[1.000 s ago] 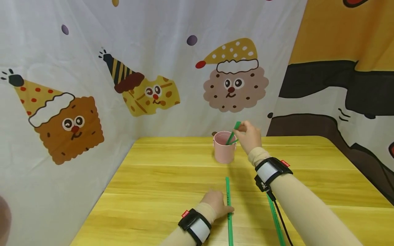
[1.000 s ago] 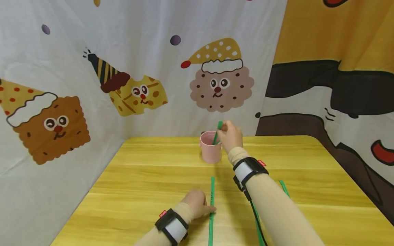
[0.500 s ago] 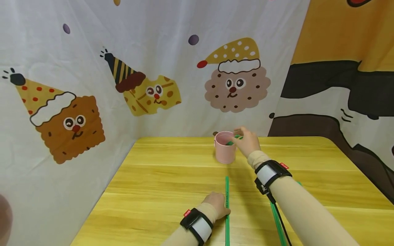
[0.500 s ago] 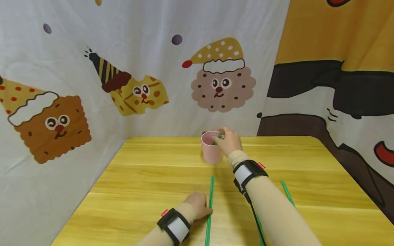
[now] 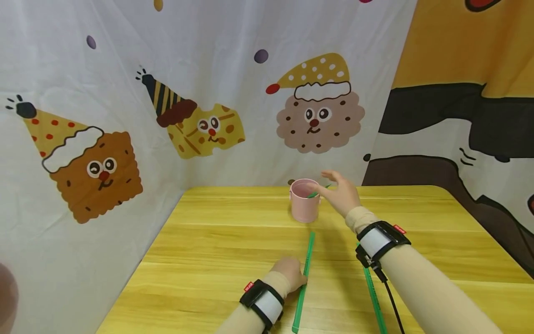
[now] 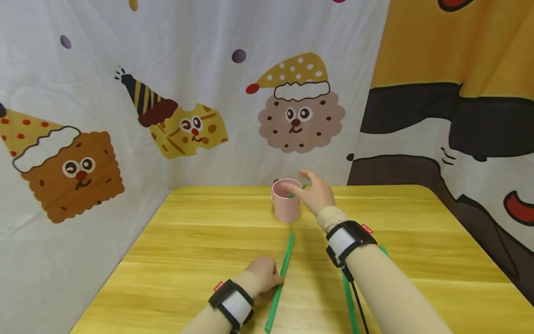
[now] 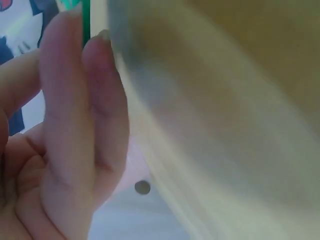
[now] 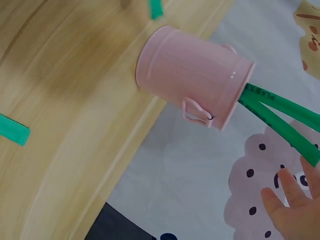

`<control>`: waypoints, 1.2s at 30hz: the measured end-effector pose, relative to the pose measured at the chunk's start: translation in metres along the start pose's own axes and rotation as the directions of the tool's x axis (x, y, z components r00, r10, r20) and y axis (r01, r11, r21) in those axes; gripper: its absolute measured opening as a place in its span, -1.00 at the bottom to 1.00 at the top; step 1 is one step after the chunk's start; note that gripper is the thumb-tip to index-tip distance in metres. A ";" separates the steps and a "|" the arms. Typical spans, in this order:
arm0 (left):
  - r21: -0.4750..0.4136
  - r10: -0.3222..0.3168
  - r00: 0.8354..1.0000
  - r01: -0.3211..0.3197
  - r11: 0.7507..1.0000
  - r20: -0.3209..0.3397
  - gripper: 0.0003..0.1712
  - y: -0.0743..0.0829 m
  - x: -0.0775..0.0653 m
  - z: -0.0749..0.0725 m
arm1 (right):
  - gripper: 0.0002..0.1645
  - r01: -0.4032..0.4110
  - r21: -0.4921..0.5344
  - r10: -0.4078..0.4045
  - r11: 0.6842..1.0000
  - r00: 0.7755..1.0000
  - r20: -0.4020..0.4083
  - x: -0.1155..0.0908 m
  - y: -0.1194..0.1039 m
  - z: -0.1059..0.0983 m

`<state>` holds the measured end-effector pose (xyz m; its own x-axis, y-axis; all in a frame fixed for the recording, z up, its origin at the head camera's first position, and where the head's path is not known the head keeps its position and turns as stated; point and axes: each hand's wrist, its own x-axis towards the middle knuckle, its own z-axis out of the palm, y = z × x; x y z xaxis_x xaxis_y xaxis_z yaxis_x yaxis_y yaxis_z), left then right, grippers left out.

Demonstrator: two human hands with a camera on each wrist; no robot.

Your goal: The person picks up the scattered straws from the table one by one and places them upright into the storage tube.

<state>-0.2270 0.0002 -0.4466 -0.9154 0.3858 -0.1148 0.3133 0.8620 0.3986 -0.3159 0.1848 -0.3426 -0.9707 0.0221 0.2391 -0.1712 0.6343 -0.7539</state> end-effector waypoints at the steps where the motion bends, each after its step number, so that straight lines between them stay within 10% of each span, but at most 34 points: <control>1: -0.039 0.009 1.000 -0.010 0.999 -0.008 -0.53 -0.001 -0.001 -0.002 | -0.11 -0.003 0.011 0.003 1.000 1.000 -0.003 -0.002 0.000 -0.002; 7: -0.406 0.034 0.997 -0.057 0.912 -0.065 -0.67 -0.003 -0.005 -0.027 | -0.09 -0.011 0.080 0.016 0.997 0.998 -0.055 -0.021 0.000 -0.012; 12: -0.524 0.067 0.977 -0.165 0.835 -0.201 -0.79 0.000 -0.005 -0.047 | -0.12 0.090 0.126 -0.068 0.988 0.983 -0.173 -0.044 0.008 -0.009; 20: -0.350 0.225 0.860 -0.408 0.843 -0.458 -0.76 0.015 -0.009 -0.060 | -0.33 0.218 0.194 -0.162 0.956 0.950 -0.267 -0.080 -0.004 0.004; 26: -0.184 0.319 0.785 -0.475 0.861 -0.532 -0.79 0.022 -0.008 -0.061 | -0.60 0.275 0.260 -0.199 0.926 0.938 -0.282 -0.089 -0.023 0.003; 30: -0.164 0.317 0.770 -0.474 0.865 -0.555 -0.78 0.021 -0.006 -0.061 | -0.72 0.279 0.287 -0.206 0.916 0.944 -0.259 -0.089 -0.030 0.000; 36: -0.210 0.233 0.798 -0.406 0.889 -0.556 -0.78 0.011 -0.007 -0.062 | -0.72 0.296 0.387 -0.190 0.873 0.938 -0.290 -0.068 -0.035 -0.016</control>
<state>-0.2331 -0.0134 -0.3851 -0.7978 0.3259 0.5072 0.5974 0.5404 0.5925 -0.2415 0.1732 -0.3224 -0.8293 0.1241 0.5449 -0.5024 0.2615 -0.8242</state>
